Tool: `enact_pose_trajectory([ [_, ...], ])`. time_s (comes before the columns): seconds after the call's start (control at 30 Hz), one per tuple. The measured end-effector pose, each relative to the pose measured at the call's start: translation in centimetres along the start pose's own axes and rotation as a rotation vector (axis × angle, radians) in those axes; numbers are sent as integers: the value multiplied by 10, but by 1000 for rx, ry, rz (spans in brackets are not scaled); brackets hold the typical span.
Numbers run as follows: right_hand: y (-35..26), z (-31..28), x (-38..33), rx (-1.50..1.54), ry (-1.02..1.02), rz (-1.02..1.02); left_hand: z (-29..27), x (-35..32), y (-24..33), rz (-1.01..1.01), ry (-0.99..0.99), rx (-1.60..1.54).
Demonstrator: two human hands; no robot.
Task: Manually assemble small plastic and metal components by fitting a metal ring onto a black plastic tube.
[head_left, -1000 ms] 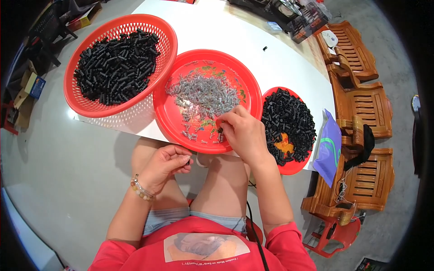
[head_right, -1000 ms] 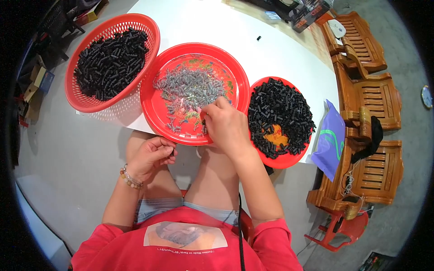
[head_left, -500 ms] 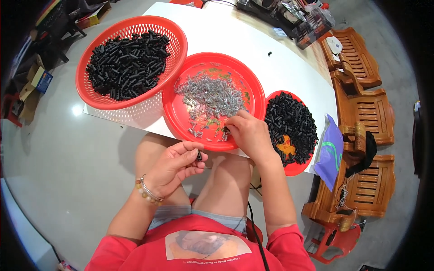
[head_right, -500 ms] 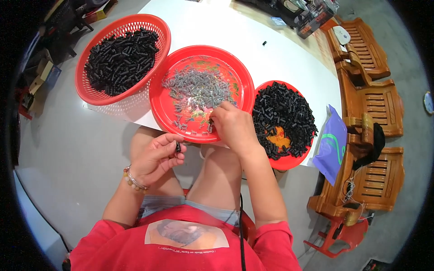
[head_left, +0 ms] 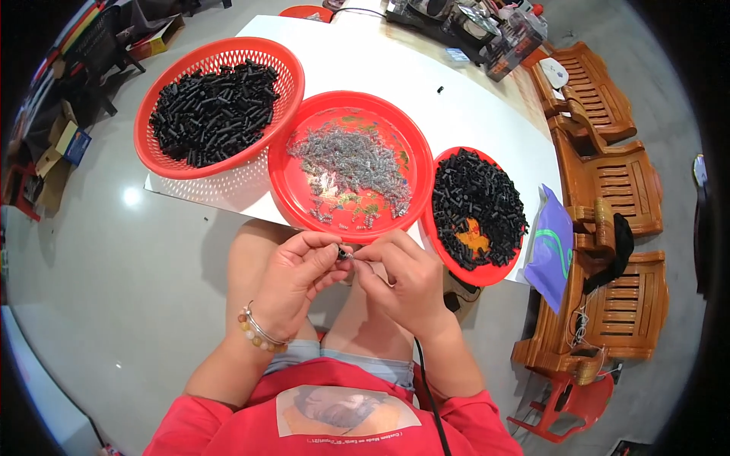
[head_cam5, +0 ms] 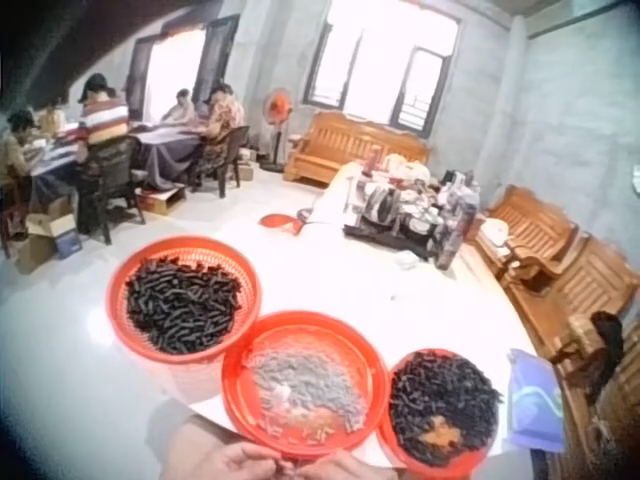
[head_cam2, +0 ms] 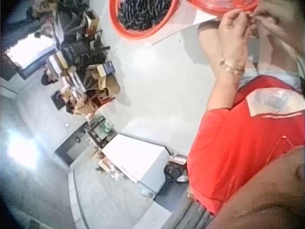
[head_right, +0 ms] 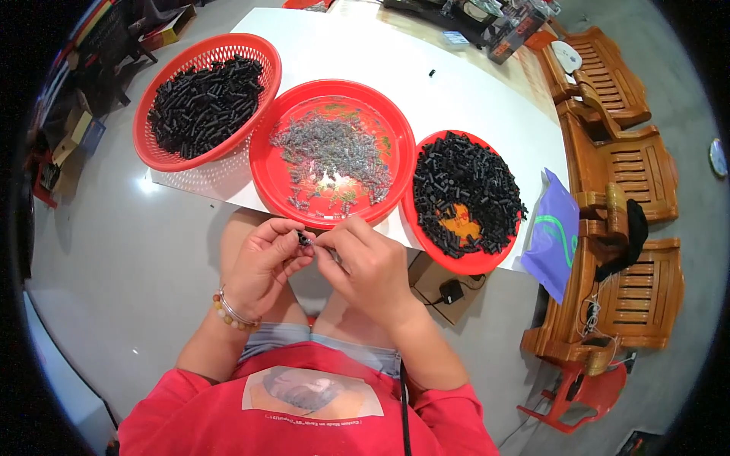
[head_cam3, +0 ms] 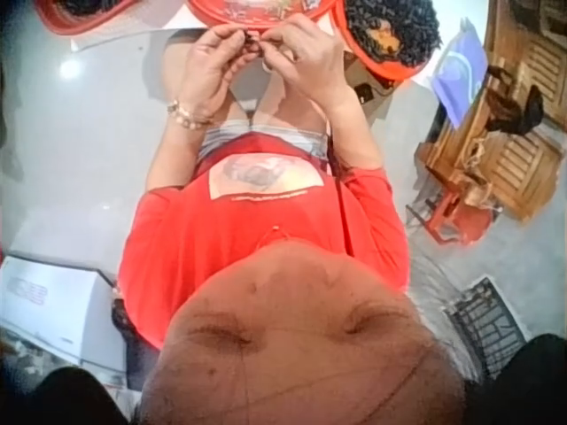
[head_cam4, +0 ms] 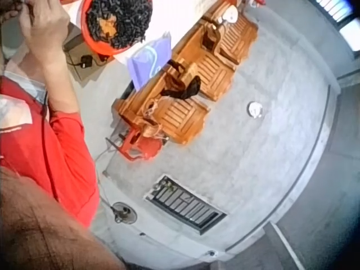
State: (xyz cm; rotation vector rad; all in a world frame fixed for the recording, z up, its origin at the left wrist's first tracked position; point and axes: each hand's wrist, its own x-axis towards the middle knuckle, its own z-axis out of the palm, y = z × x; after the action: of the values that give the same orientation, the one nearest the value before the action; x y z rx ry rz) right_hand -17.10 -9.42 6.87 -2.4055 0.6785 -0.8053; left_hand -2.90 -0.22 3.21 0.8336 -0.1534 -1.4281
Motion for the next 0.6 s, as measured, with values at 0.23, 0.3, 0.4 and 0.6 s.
enact_pose_trajectory([
  [0.23, -5, 1, -7, -105, 22, -85, 1, -6, -6, 56, 12, -3],
  [0.3, -5, 0, -9, -106, 23, -78, -1, -7, -7, 75, 6, 21],
  [0.4, -5, -2, -11, -113, 10, -60, 4, -7, -11, 120, 25, 89],
  [0.6, 3, -1, -18, -91, 13, -23, 3, -7, -14, 91, 8, 162],
])
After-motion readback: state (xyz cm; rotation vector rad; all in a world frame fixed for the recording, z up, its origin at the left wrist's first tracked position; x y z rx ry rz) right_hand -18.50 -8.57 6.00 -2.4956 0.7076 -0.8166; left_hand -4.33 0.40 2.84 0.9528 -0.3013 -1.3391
